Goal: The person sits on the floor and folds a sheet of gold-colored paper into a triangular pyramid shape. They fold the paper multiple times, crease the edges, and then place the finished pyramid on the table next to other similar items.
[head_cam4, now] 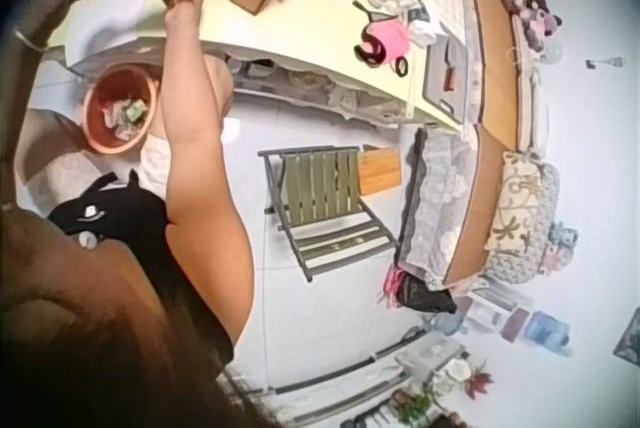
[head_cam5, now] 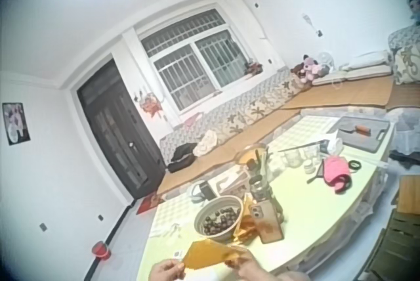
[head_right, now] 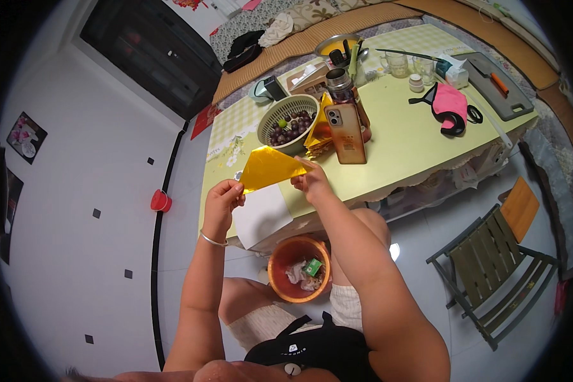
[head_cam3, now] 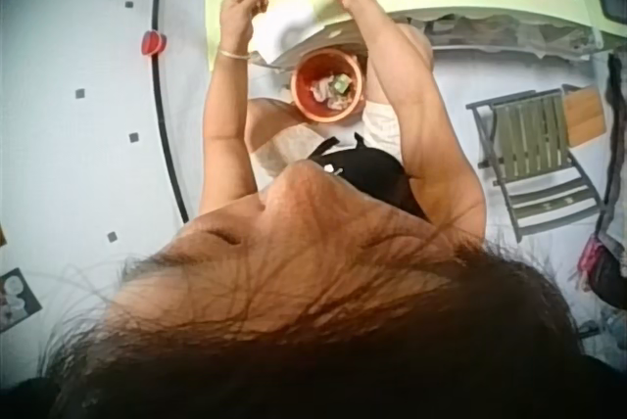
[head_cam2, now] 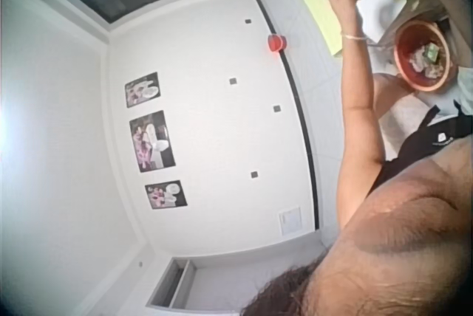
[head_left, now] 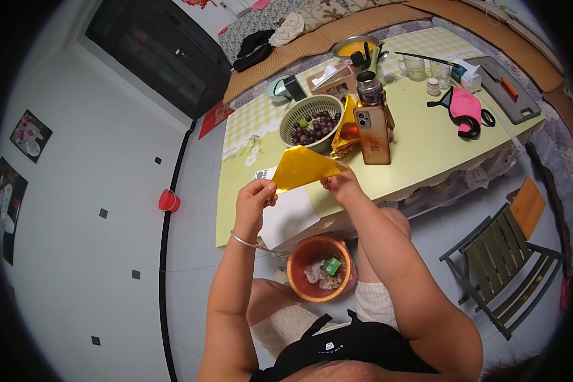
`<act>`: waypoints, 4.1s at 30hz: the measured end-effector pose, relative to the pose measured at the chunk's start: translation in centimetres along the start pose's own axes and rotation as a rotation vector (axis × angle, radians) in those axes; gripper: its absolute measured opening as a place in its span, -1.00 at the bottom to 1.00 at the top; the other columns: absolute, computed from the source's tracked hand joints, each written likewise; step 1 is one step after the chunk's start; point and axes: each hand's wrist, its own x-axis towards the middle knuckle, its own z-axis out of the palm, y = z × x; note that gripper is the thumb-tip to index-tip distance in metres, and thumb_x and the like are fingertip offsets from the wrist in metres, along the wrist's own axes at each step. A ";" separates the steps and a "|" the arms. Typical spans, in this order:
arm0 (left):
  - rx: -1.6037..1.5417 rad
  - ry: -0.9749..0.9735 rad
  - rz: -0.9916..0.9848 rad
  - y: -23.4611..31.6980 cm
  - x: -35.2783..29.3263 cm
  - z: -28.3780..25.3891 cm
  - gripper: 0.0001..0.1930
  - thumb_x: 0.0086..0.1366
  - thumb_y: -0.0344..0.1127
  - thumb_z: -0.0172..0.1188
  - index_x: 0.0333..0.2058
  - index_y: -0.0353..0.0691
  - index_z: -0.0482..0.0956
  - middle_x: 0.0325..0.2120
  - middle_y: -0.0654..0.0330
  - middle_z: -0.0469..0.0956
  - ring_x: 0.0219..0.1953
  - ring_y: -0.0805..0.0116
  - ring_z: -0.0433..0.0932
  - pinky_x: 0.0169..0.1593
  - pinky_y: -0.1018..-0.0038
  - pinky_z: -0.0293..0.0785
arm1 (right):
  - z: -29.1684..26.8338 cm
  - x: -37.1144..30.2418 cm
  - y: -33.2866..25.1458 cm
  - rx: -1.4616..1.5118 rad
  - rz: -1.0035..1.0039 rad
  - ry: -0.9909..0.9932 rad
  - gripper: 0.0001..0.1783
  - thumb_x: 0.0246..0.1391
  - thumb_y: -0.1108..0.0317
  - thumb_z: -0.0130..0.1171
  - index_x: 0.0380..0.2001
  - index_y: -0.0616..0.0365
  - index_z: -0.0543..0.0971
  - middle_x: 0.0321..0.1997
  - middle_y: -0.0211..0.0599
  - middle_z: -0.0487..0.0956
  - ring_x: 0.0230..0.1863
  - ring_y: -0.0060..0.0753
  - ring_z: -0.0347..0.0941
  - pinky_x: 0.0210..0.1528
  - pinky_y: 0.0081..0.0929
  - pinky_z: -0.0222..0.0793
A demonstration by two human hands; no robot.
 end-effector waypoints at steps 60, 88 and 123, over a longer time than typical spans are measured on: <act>-0.126 0.360 -0.073 -17.7 -6.8 -6.7 -0.87 0.33 -0.38 0.24 -0.29 -0.34 0.66 -0.53 0.25 0.59 -0.56 0.54 0.45 -0.44 0.64 0.37 | -2.0 2.2 -3.7 -0.041 -0.098 -0.061 -0.66 0.40 0.20 -0.01 -0.07 0.29 0.54 -0.63 -0.42 0.47 -0.69 -0.65 0.20 -0.64 -0.63 0.02; -0.166 0.368 -0.019 -19.0 -7.3 -5.6 -0.89 0.33 -0.41 0.25 -0.31 -0.34 0.65 -0.47 0.25 0.62 -0.46 0.54 0.54 -0.39 0.61 0.48 | -1.0 2.5 -3.5 -0.739 -0.553 0.186 -0.76 0.30 0.21 0.16 -0.32 0.18 0.54 -0.64 -0.48 0.47 -0.70 -0.67 0.18 -0.61 -0.67 0.09; 0.058 0.259 0.031 -18.4 -8.4 -6.2 -0.91 0.29 -0.43 0.27 -0.35 -0.33 0.67 -0.55 0.32 0.60 -0.51 0.61 0.50 -0.40 0.63 0.43 | 0.3 -2.2 -5.5 -0.612 -0.813 -0.045 0.04 -0.25 0.58 0.33 0.40 0.22 0.15 0.26 -0.12 0.35 0.19 -0.20 0.38 0.22 -0.34 0.37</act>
